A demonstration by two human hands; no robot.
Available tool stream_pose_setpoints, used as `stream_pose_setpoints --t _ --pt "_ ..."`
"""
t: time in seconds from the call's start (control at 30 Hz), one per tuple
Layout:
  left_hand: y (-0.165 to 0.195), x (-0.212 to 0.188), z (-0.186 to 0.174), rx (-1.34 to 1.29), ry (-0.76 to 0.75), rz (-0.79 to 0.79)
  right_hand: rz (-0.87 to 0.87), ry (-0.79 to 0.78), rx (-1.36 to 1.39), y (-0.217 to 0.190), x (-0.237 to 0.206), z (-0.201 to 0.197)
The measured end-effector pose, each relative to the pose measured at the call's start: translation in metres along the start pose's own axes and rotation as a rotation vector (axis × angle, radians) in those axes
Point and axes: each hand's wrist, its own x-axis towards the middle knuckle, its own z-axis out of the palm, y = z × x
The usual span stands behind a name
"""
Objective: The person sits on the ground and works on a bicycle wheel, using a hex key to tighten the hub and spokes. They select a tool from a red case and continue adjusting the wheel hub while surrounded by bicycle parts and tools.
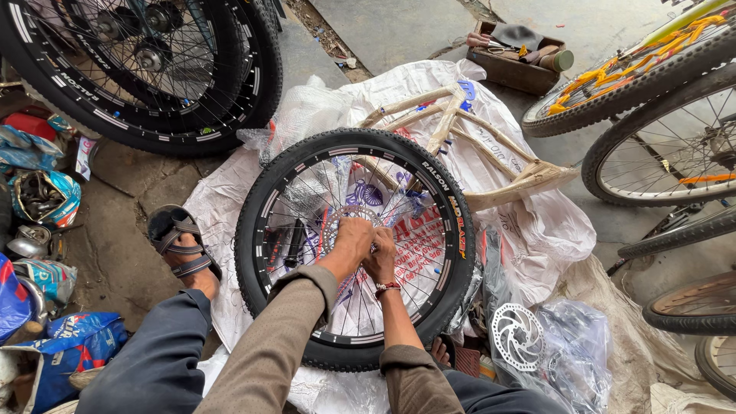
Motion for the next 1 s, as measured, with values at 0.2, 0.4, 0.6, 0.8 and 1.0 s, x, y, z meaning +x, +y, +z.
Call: stream_pose_setpoints --t 0.2,0.4,0.6,0.8,1.0 --pt "-0.021 0.015 -0.003 -0.032 0.074 0.217 0.019 0.0 -0.027 -0.001 0.006 0.003" --pt "-0.019 0.01 0.005 0.045 0.103 0.211 0.051 -0.026 -0.044 -0.002 -0.002 0.003" --pt "-0.031 0.004 -0.007 -0.405 0.008 -0.067 0.123 -0.042 0.081 -0.001 -0.001 -0.006" --pt "-0.061 -0.01 -0.015 -0.661 -0.015 -0.344 0.302 -0.155 0.138 0.001 0.013 -0.012" --pt "-0.058 -0.011 -0.003 -0.765 -0.074 -0.398 0.341 -0.164 0.084 0.006 0.01 -0.009"
